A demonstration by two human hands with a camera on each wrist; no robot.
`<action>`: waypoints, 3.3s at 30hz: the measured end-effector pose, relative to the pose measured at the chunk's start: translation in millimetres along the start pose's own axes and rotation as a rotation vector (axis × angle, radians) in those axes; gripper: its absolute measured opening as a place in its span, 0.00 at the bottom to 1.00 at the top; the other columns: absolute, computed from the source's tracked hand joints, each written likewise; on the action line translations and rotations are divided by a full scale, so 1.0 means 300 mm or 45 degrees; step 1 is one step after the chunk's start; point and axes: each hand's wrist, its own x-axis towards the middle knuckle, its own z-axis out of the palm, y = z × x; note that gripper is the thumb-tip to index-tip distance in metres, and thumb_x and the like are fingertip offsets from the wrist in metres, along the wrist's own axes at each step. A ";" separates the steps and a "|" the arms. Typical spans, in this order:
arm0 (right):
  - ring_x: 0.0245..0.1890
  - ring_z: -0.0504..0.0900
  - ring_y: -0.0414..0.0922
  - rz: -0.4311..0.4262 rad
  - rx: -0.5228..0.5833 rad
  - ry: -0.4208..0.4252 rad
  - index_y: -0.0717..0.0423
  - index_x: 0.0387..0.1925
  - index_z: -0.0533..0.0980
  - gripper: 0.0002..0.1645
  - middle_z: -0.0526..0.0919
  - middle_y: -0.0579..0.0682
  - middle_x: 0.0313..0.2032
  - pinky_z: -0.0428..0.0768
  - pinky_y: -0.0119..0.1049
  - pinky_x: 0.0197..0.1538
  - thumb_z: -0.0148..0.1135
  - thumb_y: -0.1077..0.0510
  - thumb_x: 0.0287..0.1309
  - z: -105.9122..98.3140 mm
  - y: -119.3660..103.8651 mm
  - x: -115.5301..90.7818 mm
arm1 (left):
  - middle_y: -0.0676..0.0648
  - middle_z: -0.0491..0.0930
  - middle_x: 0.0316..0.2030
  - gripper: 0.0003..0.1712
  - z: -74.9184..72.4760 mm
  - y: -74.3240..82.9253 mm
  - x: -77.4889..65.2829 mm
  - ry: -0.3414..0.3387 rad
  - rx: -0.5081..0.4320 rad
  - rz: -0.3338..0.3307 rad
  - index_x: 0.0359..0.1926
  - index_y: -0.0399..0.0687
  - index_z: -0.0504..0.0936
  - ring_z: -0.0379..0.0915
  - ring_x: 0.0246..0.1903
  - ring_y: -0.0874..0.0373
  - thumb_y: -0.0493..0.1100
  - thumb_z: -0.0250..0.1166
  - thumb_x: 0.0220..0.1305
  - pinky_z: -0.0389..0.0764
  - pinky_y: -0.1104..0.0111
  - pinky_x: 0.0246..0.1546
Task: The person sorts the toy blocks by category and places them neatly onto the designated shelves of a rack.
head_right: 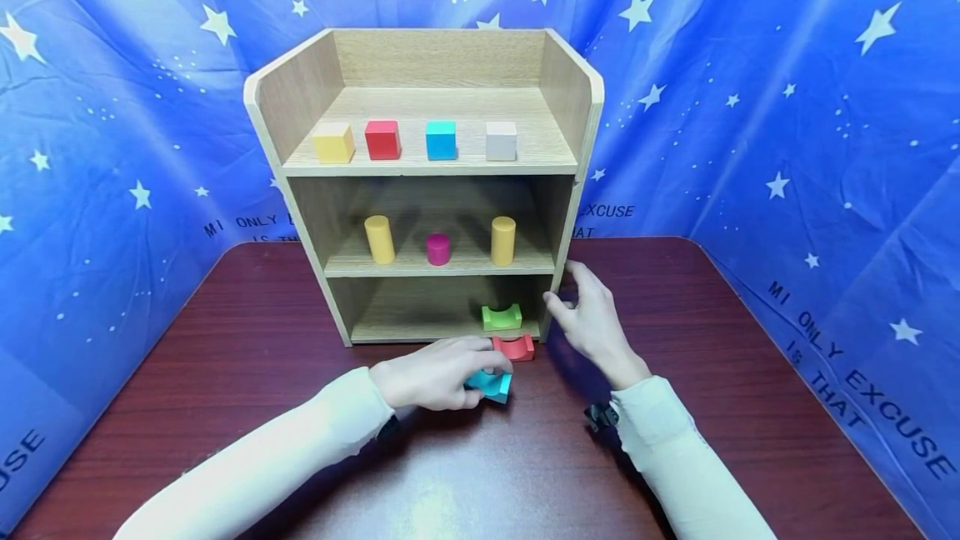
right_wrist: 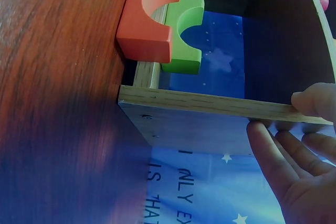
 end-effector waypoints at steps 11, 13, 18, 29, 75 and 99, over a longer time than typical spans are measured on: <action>0.38 0.82 0.55 0.008 0.005 0.010 0.62 0.52 0.71 0.23 0.82 0.58 0.37 0.82 0.47 0.35 0.65 0.63 0.55 -0.002 -0.001 -0.005 | 0.54 0.73 0.41 0.26 -0.019 -0.032 -0.037 0.022 -0.027 -0.066 0.54 0.59 0.74 0.67 0.42 0.62 0.42 0.66 0.52 0.71 0.69 0.45; 0.38 0.82 0.55 0.002 0.005 0.012 0.62 0.51 0.71 0.22 0.82 0.58 0.37 0.82 0.45 0.35 0.65 0.63 0.54 -0.002 -0.002 -0.004 | 0.53 0.74 0.42 0.26 -0.025 -0.037 -0.043 0.030 -0.031 -0.078 0.55 0.58 0.74 0.67 0.42 0.61 0.42 0.66 0.52 0.71 0.68 0.45; 0.38 0.82 0.54 -0.007 0.010 0.016 0.62 0.51 0.72 0.22 0.82 0.58 0.36 0.82 0.41 0.34 0.65 0.63 0.54 -0.002 -0.005 -0.002 | 0.54 0.73 0.42 0.27 -0.040 -0.052 -0.054 0.038 -0.035 -0.103 0.57 0.58 0.74 0.67 0.43 0.61 0.42 0.65 0.53 0.71 0.68 0.46; 0.37 0.81 0.51 -0.019 0.015 0.022 0.62 0.50 0.72 0.21 0.82 0.57 0.35 0.81 0.47 0.35 0.65 0.64 0.54 0.001 -0.006 -0.004 | 0.55 0.73 0.39 0.29 -0.080 -0.102 -0.065 0.075 -0.009 -0.161 0.58 0.56 0.74 0.66 0.40 0.61 0.42 0.66 0.53 0.72 0.67 0.43; 0.38 0.82 0.55 -0.025 0.038 0.010 0.62 0.50 0.72 0.21 0.82 0.58 0.37 0.78 0.24 0.34 0.65 0.63 0.54 0.001 0.001 -0.001 | 0.53 0.76 0.42 0.28 -0.031 -0.294 -0.023 0.027 -0.163 -0.494 0.59 0.56 0.73 0.71 0.41 0.59 0.41 0.66 0.55 0.72 0.66 0.47; 0.37 0.82 0.54 -0.025 0.031 0.013 0.62 0.49 0.72 0.20 0.82 0.58 0.36 0.78 0.25 0.34 0.65 0.63 0.54 0.002 0.003 0.001 | 0.50 0.76 0.45 0.28 -0.020 -0.297 -0.023 0.039 -0.171 -0.514 0.58 0.54 0.73 0.69 0.46 0.57 0.41 0.65 0.54 0.71 0.64 0.50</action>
